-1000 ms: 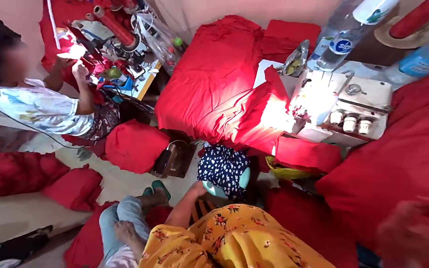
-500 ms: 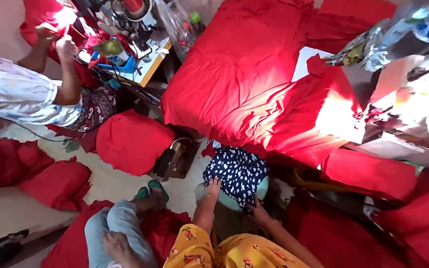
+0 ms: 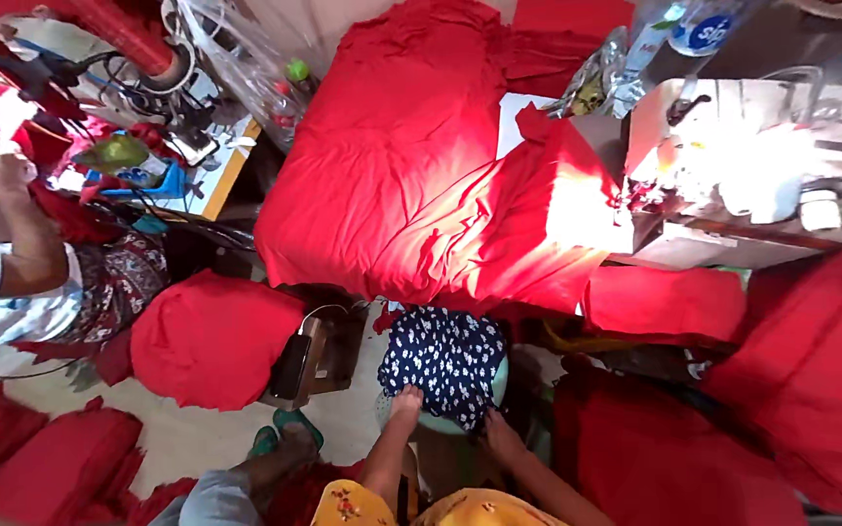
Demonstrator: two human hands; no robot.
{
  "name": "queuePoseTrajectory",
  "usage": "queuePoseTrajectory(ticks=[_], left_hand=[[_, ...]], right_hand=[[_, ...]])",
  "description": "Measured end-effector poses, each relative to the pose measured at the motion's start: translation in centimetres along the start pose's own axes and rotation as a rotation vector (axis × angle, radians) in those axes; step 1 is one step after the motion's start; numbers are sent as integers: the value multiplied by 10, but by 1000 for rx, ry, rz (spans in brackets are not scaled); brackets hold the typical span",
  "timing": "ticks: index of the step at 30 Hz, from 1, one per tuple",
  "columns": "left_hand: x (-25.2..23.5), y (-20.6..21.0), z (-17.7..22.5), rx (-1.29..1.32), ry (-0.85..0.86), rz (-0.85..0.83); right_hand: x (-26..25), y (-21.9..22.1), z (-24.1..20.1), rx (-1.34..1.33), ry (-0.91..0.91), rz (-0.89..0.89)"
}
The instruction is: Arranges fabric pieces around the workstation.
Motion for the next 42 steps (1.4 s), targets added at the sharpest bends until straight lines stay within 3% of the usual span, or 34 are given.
queuePoseTrajectory(ticks=[5, 8, 12, 18, 24, 29, 34, 38, 42], left_hand=[[22, 33, 14, 22, 116, 36], [25, 42, 27, 19, -1, 87], [30, 40, 29, 9, -146, -5], [54, 7, -14, 276, -250, -129], [49, -30, -56, 413, -183, -101], [37, -74, -74, 301, -91, -134], [-2, -119, -87, 158, 62, -119], [-11, -135, -91, -164, 122, -98], [-18, -139, -84, -340, 170, -57]], right_hand=[[42, 11, 14, -32, 31, -76], [36, 0, 20, -9, 25, -47], [32, -32, 10, -73, 8, 27], [56, -39, 9, -82, 13, -37], [67, -54, 8, -52, 78, -63], [77, -69, 4, -179, 193, 142], [98, -51, -11, -383, 394, 347], [97, -17, -31, -467, 467, 357], [82, -29, -59, -440, 483, 372]])
Point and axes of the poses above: each hand's wrist, its own x-axis away from the middle knuckle, its own y-axis out of the palm, z = x × y, the point moved 6 cm from there along -x, towards the middle knuckle, and after that the axes turned 14 degrees about -y, right-handed, at the moved point
